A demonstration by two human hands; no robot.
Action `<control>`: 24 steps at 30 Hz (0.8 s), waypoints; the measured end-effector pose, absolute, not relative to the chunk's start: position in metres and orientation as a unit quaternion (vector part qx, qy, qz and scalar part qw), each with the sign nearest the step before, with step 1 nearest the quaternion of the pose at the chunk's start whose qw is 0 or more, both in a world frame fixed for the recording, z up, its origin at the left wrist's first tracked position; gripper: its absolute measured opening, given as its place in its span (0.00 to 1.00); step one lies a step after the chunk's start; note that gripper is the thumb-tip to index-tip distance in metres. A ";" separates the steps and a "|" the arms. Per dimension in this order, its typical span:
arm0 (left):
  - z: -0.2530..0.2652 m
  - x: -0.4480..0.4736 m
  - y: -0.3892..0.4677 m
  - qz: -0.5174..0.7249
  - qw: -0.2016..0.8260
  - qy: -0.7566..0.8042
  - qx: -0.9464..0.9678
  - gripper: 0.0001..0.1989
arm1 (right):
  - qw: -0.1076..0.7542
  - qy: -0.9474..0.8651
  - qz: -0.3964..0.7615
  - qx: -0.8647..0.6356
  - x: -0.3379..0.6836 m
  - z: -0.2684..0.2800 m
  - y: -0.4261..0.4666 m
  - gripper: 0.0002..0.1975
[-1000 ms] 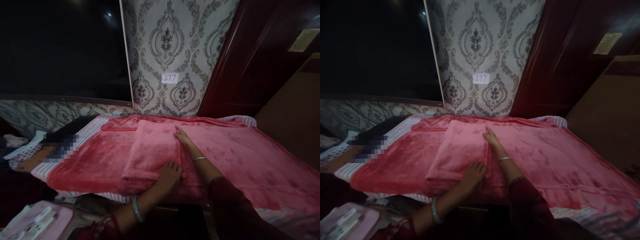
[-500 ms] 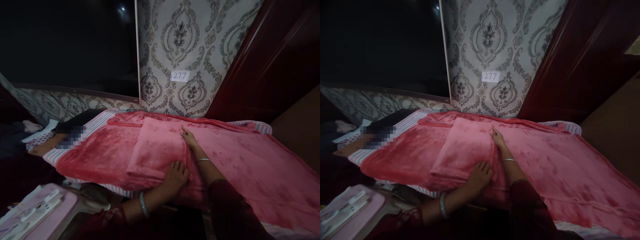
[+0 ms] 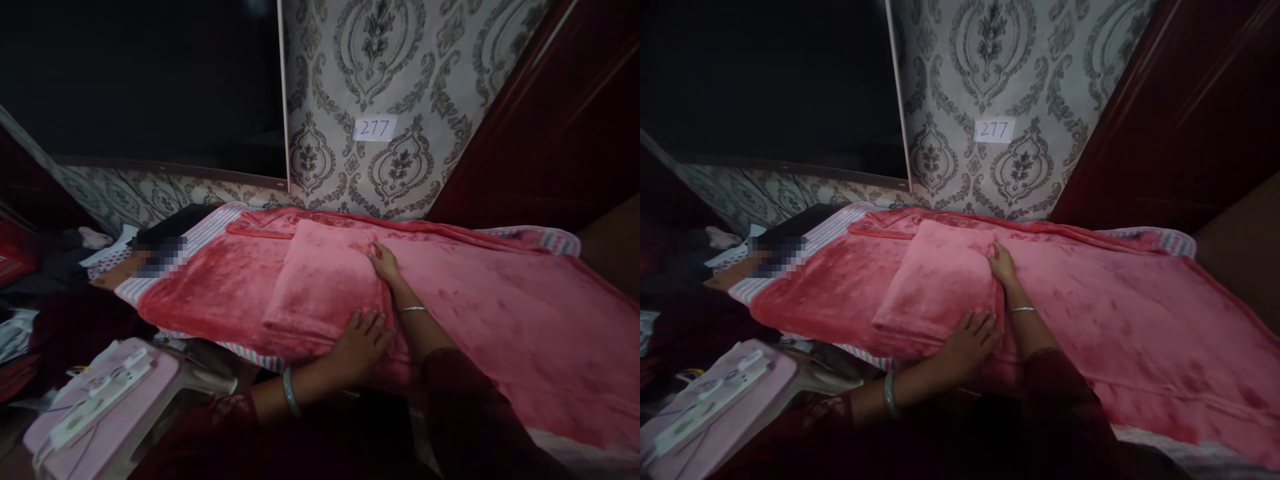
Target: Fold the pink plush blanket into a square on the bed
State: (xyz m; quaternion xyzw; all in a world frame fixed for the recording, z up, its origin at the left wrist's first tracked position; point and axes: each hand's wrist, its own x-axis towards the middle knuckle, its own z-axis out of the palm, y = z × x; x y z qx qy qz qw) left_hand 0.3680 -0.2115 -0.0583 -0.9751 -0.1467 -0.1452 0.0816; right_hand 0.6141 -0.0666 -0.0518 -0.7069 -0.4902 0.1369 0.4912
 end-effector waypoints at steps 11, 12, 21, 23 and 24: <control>-0.038 0.378 -0.212 -0.096 0.022 -0.186 -0.978 0.24 | 0.391 -0.521 0.108 -0.751 0.605 -0.047 -0.087 0.33; -0.035 0.377 -0.213 -0.098 0.010 -0.185 -0.978 0.24 | 0.377 -0.523 0.101 -0.758 0.604 -0.048 -0.087 0.31; 0.007 0.266 -0.158 -0.358 -0.137 -0.297 -0.875 0.20 | 0.325 -0.546 0.015 -0.772 0.603 -0.030 -0.076 0.34; 0.001 0.233 -0.139 -0.408 -0.153 -0.406 -0.803 0.24 | 0.342 -0.596 0.001 -0.727 0.594 -0.021 -0.058 0.33; -0.004 0.219 -0.132 -0.416 -0.182 -0.452 -0.768 0.27 | 0.348 -0.622 0.003 -0.701 0.587 -0.016 -0.046 0.33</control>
